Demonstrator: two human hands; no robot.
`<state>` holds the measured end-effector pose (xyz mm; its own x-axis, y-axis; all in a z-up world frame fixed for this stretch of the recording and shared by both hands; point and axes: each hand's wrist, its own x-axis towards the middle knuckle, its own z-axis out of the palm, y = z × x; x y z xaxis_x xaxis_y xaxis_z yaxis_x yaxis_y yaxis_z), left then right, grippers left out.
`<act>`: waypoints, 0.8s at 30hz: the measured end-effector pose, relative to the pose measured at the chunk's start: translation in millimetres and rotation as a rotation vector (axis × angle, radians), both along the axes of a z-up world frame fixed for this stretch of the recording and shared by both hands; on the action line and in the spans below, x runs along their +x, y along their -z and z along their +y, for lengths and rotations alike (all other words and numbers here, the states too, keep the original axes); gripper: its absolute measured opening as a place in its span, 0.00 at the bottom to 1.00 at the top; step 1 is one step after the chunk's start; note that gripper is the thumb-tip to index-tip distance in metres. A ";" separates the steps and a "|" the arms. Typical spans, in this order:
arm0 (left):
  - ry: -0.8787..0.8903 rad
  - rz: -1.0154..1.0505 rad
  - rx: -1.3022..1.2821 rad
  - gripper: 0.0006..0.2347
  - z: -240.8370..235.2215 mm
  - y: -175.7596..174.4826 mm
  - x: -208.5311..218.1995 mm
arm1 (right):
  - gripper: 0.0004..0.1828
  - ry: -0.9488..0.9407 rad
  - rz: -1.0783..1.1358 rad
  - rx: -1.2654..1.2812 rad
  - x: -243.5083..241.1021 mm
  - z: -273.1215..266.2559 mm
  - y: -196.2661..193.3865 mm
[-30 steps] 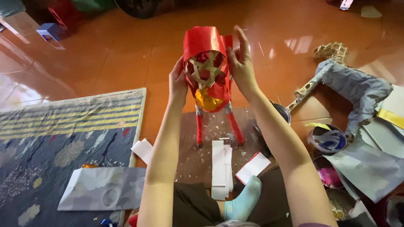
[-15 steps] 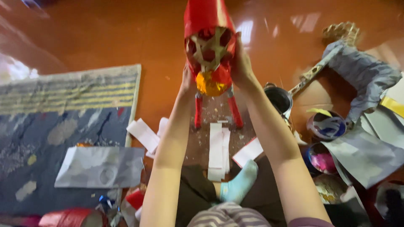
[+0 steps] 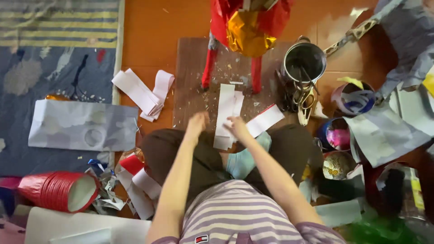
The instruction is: Assembling and decorating a red animal-shaped model with paper strips and adhesive
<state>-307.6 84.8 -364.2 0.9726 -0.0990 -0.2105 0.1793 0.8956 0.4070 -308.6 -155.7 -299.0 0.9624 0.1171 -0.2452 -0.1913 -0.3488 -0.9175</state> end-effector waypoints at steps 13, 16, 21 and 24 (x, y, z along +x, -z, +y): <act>0.402 0.606 0.553 0.34 -43.1 -61.1 -33.3 | 0.08 -0.388 -0.295 -0.755 -20.8 34.1 -27.7; 0.434 0.639 0.465 0.32 -55.9 -38.2 -30.6 | 0.14 -0.450 -0.254 -0.814 -44.3 41.1 -48.3; 0.456 0.592 0.631 0.25 -53.3 -24.7 -32.0 | 0.06 -0.394 -0.669 -0.637 -16.9 -16.2 -30.6; 0.421 0.559 0.701 0.22 -48.4 -23.0 -29.8 | 0.10 -0.133 -0.673 -0.754 49.8 -88.5 -59.6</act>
